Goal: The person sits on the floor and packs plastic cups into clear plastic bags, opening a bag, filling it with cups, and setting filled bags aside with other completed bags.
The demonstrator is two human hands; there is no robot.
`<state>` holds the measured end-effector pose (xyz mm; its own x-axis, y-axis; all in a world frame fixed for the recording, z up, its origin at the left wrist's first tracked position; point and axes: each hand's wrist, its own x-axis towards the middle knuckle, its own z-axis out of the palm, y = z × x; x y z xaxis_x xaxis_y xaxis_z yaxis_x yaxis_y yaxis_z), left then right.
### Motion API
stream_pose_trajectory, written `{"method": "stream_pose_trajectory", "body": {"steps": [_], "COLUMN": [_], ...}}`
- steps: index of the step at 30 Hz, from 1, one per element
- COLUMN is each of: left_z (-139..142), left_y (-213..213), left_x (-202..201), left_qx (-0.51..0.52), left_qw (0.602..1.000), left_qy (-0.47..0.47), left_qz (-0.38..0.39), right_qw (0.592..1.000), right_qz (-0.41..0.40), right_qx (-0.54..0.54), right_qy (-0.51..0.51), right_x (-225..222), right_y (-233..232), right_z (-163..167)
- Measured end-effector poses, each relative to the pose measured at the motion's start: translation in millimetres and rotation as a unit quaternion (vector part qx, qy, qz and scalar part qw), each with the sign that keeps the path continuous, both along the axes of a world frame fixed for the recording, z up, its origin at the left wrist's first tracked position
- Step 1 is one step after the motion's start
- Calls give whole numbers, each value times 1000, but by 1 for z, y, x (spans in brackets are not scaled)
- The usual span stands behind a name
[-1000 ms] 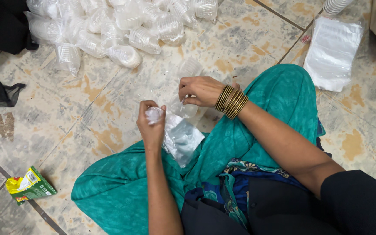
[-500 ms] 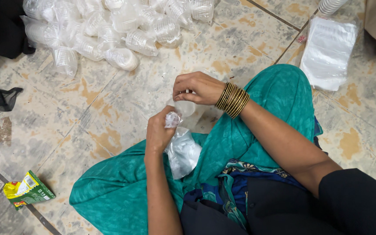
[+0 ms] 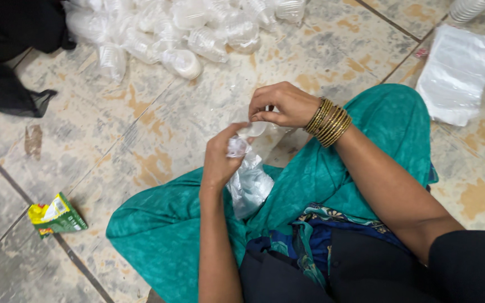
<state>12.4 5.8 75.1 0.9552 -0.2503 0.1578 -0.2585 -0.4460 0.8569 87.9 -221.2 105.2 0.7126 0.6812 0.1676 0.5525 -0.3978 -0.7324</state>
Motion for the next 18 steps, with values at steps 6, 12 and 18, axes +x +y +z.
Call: {"method": "stream_pose_trajectory", "body": {"steps": [6, 12, 18], "left_z": [-7, 9, 26], "left_y": [1, 9, 9], "left_x": [2, -1, -7], "left_qx": [134, 158, 116], "left_qw": [989, 982, 971], "left_qy": [-61, -69, -184], "left_qz": [1, 71, 101], "right_qw": [997, 994, 993], "right_qz": [18, -56, -69], "right_qx": [71, 46, 46], "right_qy": [-32, -86, -83], "right_x": [0, 4, 2], "right_y": [-5, -15, -13], "right_z": [4, 6, 7]}}
